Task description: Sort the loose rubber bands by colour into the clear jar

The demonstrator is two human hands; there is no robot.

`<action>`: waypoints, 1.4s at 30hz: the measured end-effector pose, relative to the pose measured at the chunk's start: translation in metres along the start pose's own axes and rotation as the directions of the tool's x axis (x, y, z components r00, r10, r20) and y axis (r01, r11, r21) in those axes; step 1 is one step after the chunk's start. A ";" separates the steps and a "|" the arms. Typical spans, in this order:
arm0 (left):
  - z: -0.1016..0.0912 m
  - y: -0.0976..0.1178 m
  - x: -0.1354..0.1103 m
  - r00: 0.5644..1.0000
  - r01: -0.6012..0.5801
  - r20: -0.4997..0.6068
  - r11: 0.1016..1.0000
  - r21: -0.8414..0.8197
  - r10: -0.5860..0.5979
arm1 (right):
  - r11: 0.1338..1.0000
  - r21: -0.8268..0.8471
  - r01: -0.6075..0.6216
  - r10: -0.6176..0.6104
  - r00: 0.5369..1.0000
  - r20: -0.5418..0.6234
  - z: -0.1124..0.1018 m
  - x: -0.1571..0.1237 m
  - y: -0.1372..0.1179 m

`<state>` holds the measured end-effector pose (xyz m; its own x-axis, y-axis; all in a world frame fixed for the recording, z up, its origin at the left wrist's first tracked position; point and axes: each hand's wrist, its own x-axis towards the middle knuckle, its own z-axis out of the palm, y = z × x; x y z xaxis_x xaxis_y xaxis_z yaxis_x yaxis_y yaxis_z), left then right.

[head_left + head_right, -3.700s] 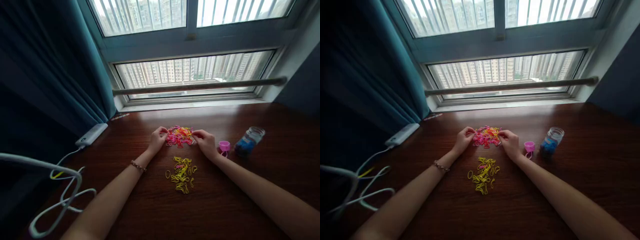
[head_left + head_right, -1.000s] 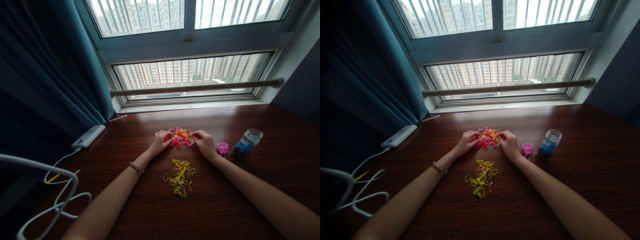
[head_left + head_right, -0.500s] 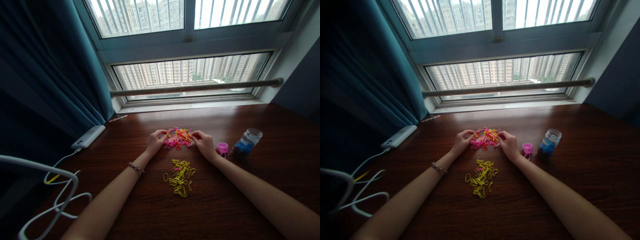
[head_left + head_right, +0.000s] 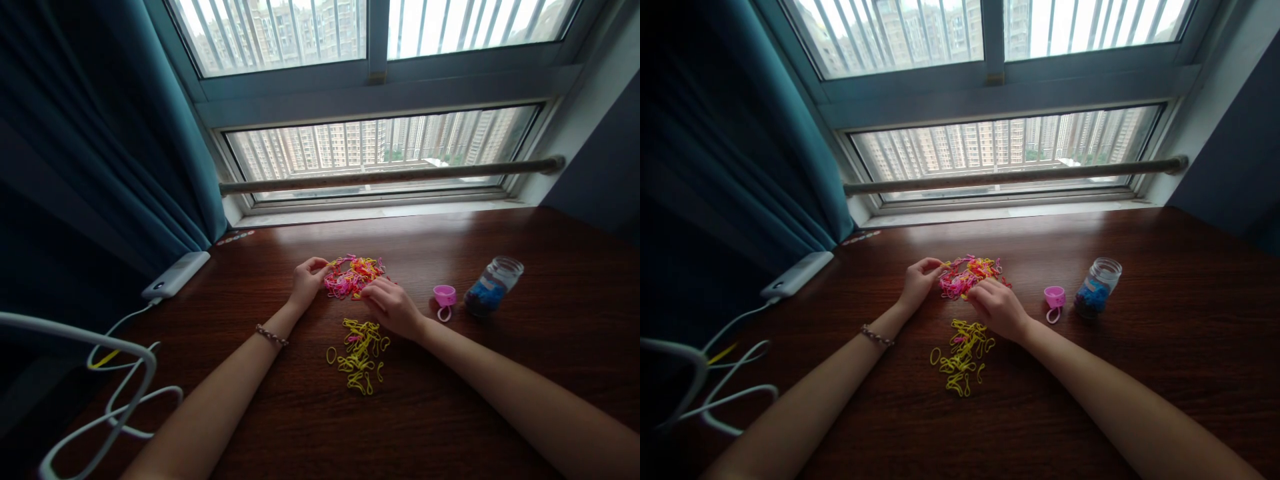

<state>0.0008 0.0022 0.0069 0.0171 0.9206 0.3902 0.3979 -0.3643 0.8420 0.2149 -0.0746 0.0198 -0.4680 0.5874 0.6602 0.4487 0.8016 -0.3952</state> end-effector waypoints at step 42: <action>0.008 0.024 -0.018 0.804 -0.549 0.466 0.760 0.347 0.369 | 0.897 -0.061 -0.437 0.409 0.876 -0.256 0.008 -0.004 0.035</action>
<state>0.0169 -0.0216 0.0169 0.5880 0.6718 0.4505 0.6113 -0.7338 0.2964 0.2262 -0.0479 -0.0019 -0.0314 0.8141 0.5798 0.6538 0.4555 -0.6042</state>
